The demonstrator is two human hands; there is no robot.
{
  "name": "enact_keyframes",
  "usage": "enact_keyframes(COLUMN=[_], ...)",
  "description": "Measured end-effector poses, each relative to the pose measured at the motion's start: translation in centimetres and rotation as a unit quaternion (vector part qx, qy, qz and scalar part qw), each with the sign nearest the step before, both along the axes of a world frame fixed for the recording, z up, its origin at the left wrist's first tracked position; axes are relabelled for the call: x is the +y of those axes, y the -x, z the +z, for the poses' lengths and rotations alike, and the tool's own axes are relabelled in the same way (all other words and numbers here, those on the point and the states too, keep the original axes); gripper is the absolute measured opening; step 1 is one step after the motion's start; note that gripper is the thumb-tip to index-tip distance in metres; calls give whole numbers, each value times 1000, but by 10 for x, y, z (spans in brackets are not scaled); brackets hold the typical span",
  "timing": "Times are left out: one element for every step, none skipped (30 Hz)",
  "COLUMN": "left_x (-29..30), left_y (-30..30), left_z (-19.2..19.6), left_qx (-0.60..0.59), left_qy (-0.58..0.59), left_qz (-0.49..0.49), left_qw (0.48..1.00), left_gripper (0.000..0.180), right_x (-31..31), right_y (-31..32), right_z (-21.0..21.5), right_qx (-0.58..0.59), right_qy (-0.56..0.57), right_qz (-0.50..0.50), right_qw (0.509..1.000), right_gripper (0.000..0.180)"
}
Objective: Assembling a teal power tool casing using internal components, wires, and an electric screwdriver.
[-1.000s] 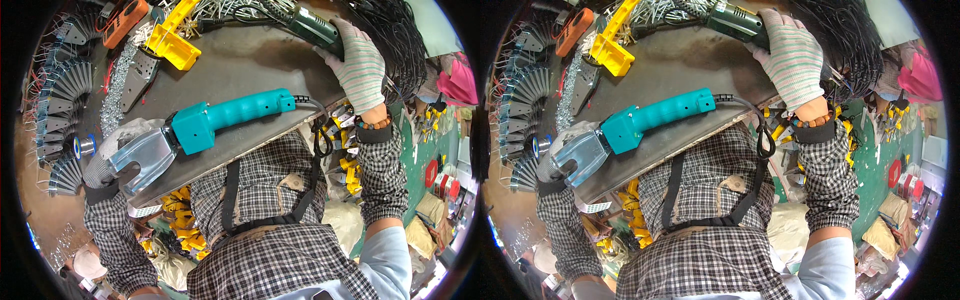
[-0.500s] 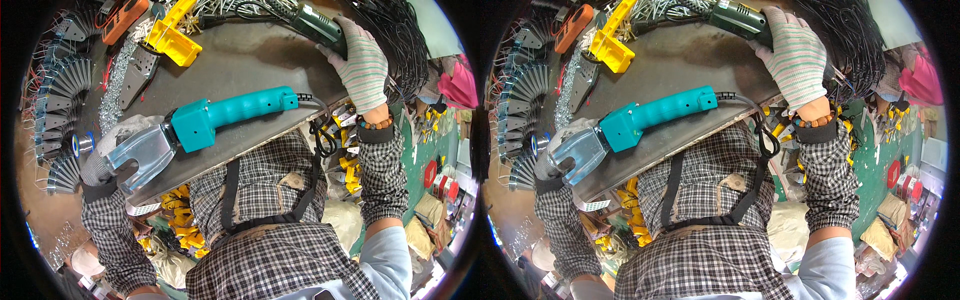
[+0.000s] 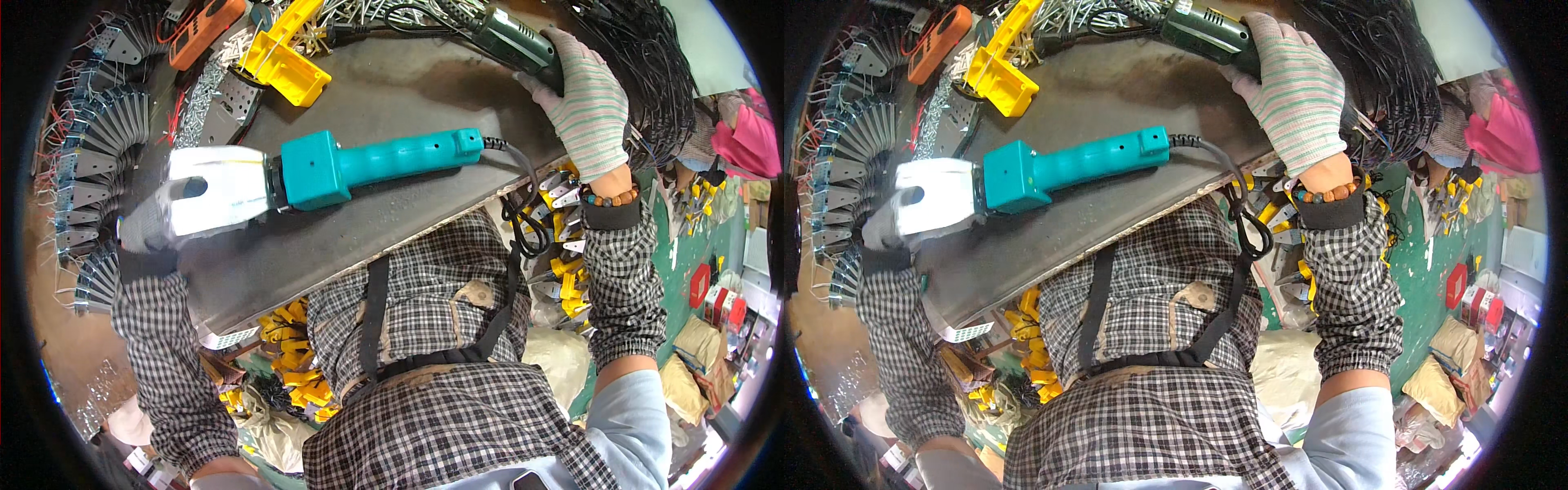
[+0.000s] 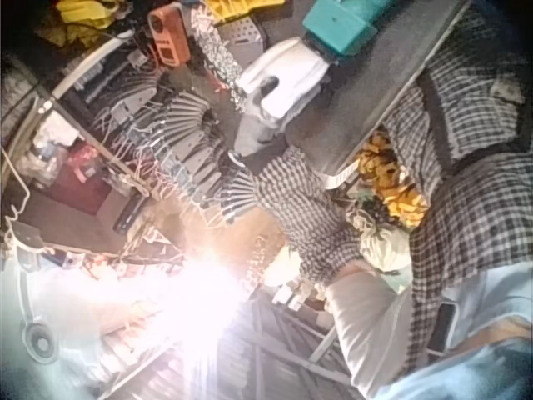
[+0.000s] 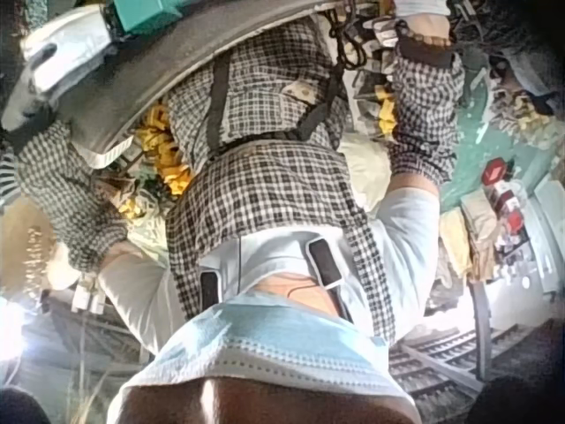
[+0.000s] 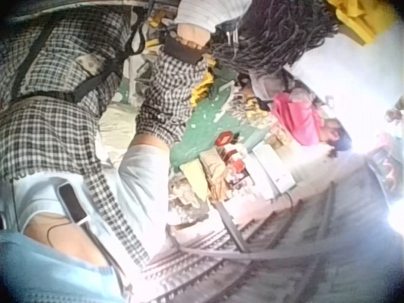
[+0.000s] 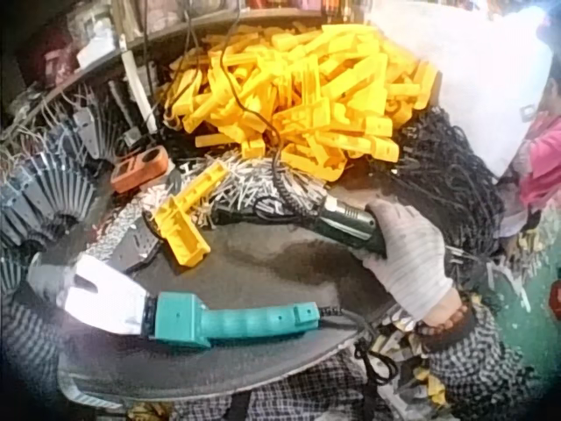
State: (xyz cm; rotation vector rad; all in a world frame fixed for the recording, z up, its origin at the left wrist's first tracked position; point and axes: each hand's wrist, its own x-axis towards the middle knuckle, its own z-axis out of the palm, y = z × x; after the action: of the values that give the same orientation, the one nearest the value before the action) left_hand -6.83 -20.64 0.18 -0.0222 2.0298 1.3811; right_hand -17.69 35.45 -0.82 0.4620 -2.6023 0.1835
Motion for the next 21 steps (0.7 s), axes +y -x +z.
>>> enact_keyframes(left_x=[-2,-7,-11,-15,-21,-27,-34,-36,-39,-34,-31,-36,-42,-40,-39,-38,-29,-21,-9,3,15], left_y=[13,24,35,44,46,48,49,45,43,44,46,46,47,48,47,45,45,45,47,49,47], left_z=[-6,-12,-19,-26,-30,-38,-45,-43,-41,-41,-41,-46,-52,-51,-50,-48,-42,-36,-26,-18,-8], left_qx=[-6,-5,36,77,117,116,39,-40,-41,-47,-54,-54,-29,-3,-3,-80,-156,-156,-167,-178,-178], left_qy=[-73,-72,-84,-95,-105,-108,-73,-32,-30,-68,-107,-108,-52,5,6,-95,-194,-193,-213,-233,-234], left_qz=[-1,0,-64,-129,-192,-196,-93,16,18,22,26,26,15,5,5,70,132,132,113,94,93], left_qw=[997,997,994,984,969,968,992,999,999,996,992,992,998,1000,1000,990,960,960,956,951,951], left_gripper=[54,54,54,56,59,59,60,63,63,64,66,66,65,65,65,64,63,63,61,60,60], right_x=[2,3,2,2,0,1,2,1,0,1,1,1,1,1,2,2,3,3,3,2,2], right_y=[0,1,2,2,2,1,1,1,0,0,0,0,0,1,1,1,2,2,1,1,1], right_z=[-2,-3,-3,-2,-1,-1,-1,0,1,2,2,3,2,2,2,2,1,1,1,1,0], right_qx=[0,11,21,22,21,18,18,11,5,4,6,8,7,12,16,16,19,22,22,14,6], right_qy=[-1,-1,-1,0,2,0,-3,0,2,1,-3,-6,-7,-4,-1,-1,-3,-6,-6,1,8], right_qz=[-3,6,15,16,14,8,4,4,4,3,1,0,1,3,6,7,8,9,9,6,3], right_qw=[1000,1000,1000,1000,1000,1000,1000,1000,1000,1000,1000,1000,1000,1000,1000,1000,1000,1000,1000,1000,1000], right_gripper=[58,59,59,59,59,59,59,59,59,59,59,59,59,59,58,58,58,58,58,58,59])
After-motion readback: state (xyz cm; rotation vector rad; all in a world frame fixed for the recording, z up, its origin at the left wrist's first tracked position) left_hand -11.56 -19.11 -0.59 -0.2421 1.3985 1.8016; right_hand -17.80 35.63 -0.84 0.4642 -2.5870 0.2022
